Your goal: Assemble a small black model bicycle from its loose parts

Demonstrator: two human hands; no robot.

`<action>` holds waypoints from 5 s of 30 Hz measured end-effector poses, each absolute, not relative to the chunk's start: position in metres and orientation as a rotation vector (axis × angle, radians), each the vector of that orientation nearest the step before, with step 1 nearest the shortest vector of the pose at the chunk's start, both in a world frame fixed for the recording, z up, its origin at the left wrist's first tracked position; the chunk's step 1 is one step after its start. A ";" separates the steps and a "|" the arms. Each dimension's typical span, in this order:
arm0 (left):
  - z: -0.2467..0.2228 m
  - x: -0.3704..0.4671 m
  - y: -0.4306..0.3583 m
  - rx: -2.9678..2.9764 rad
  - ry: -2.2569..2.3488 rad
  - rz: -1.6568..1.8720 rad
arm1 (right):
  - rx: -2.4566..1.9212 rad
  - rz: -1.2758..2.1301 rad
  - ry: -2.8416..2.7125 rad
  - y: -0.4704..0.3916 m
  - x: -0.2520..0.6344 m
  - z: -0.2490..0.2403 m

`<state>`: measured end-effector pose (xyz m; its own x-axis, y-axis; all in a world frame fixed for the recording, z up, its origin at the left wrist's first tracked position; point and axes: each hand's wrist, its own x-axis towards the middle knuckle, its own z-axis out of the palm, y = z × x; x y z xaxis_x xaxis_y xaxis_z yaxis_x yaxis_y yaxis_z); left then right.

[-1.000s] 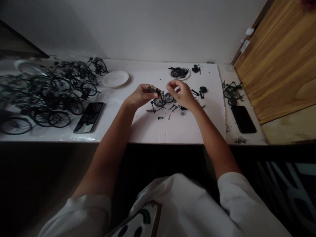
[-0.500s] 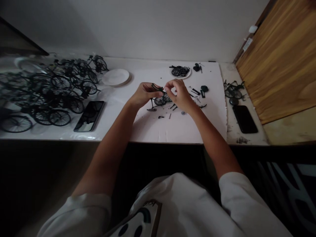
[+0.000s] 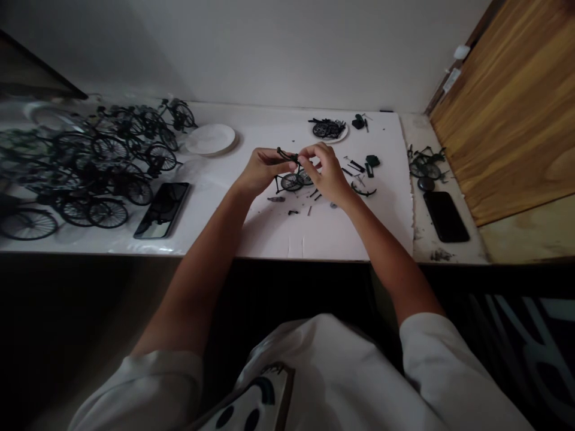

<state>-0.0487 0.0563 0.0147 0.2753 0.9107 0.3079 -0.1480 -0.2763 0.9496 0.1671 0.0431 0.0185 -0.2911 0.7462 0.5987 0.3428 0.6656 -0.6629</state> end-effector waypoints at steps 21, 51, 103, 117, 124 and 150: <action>0.020 -0.046 0.052 1.499 0.765 1.280 | -0.851 0.480 -1.804 0.043 0.164 0.015; 0.013 -0.048 0.058 1.543 0.721 1.272 | -0.916 0.993 -1.501 0.048 0.158 0.011; 0.011 -0.050 0.059 1.554 0.728 1.212 | -1.000 1.116 -1.421 0.046 0.155 0.008; 0.012 -0.051 0.059 1.538 0.720 1.209 | -1.007 1.001 -1.498 0.043 0.150 0.006; 0.010 -0.051 0.060 1.562 0.722 1.225 | -0.994 0.935 -1.508 0.039 0.149 0.011; 0.015 -0.053 0.058 1.539 0.725 1.216 | -0.958 0.949 -1.622 0.040 0.153 0.009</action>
